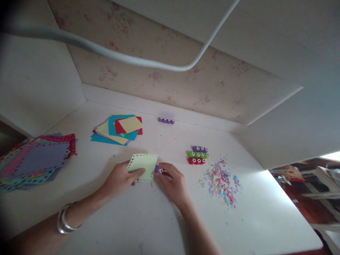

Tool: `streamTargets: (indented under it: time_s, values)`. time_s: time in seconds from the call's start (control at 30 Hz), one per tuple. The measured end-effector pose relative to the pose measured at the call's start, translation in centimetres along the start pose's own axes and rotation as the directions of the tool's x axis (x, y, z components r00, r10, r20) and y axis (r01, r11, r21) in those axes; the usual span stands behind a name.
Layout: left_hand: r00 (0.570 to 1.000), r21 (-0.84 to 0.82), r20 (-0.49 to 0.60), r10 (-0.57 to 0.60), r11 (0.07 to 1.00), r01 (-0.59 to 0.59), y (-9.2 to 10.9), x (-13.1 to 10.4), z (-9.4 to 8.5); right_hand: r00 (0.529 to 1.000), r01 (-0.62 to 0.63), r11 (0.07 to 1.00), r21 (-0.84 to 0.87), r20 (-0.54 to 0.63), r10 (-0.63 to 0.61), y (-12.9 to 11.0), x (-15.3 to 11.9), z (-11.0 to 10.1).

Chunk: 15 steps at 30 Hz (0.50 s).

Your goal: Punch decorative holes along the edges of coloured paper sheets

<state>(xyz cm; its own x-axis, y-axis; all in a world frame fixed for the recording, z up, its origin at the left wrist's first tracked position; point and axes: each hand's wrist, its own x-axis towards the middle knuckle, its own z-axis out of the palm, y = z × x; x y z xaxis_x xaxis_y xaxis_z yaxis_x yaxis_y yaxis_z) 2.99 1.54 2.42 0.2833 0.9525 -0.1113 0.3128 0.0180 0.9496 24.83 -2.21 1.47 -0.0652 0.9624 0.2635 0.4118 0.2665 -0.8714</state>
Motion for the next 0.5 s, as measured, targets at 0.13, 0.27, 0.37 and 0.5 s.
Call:
streamTargets:
  time_s: [0.13,0.27,0.37,0.5]
  values:
    - [1.0,0.025,-0.002,0.017,1.0,-0.017,0.1,-0.1,0.0,0.998,0.065,0.994,-0.083,0.024,-0.064,-0.2,0.0,0.1]
    - [0.996,0.159,0.006,0.094,0.983,-0.094,0.0,-0.1,0.2,0.988,0.145,0.978,-0.15,0.071,-0.135,-0.1,-0.1,0.2]
    - [0.984,0.273,0.025,0.174,0.946,-0.174,-0.3,-0.1,0.5,0.978,0.194,0.957,-0.217,0.113,-0.173,0.0,0.0,0.0]
    - [0.975,0.345,0.017,0.222,0.914,-0.214,-0.8,-0.4,1.0,0.968,0.237,0.939,-0.248,0.142,-0.206,-0.1,0.1,-0.5]
